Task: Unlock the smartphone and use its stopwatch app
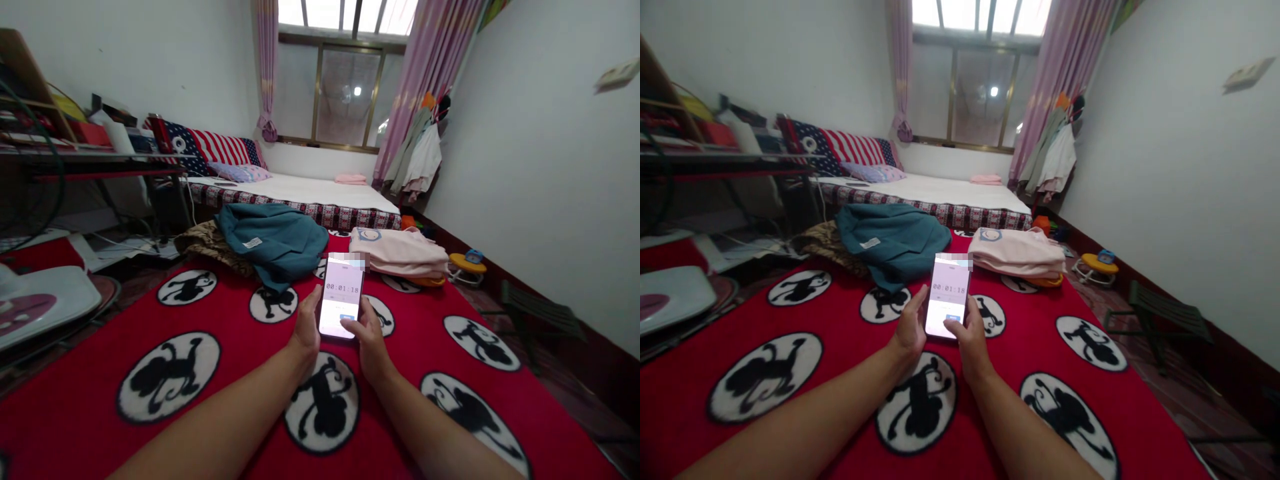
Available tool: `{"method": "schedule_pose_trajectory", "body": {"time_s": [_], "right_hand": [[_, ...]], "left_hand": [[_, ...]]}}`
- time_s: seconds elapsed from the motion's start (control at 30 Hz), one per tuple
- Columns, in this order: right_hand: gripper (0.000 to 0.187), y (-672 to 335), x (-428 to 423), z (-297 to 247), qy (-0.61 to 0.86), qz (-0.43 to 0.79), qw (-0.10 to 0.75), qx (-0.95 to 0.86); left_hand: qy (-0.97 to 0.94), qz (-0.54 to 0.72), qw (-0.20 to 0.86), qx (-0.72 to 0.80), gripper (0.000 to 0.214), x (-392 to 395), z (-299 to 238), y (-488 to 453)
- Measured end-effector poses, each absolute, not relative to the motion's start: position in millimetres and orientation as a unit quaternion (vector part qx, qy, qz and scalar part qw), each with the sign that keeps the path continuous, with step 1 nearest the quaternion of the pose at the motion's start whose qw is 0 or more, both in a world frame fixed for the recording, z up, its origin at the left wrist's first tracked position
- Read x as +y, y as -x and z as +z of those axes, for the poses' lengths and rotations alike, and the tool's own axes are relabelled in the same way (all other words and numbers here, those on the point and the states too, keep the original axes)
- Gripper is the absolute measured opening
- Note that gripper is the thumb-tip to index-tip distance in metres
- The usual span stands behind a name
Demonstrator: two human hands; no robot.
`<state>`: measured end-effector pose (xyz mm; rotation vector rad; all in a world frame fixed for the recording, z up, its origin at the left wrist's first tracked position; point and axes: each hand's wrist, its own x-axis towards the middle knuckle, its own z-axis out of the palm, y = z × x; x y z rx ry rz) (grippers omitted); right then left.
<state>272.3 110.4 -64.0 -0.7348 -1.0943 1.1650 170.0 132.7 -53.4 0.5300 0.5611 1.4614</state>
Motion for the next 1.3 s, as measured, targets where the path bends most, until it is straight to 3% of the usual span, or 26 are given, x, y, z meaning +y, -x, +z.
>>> {"method": "schedule_pose_trajectory", "body": {"time_s": [0.33,0.6,1.07,1.2,1.3], "right_hand": [[0.066,-279,113,-65,0.314,0.517,0.633,-0.484],[0.051,-278,115,-67,0.314,0.504,0.636,-0.492],[0.048,-280,115,-66,0.326,0.499,0.631,-0.497],[0.052,-291,122,-67,0.364,0.411,0.634,-0.544],[0.054,-304,126,-62,0.423,0.25,0.629,-0.603]], "left_hand": [[-0.222,0.656,0.671,0.264,0.035,130,-49,-170],[-0.233,0.65,0.674,0.262,0.035,130,-49,-171],[-0.216,0.662,0.66,0.282,0.03,130,-49,-171],[-0.208,0.661,0.663,0.283,0.03,130,-49,-171],[-0.207,0.667,0.66,0.278,0.029,130,-50,-172]]}}
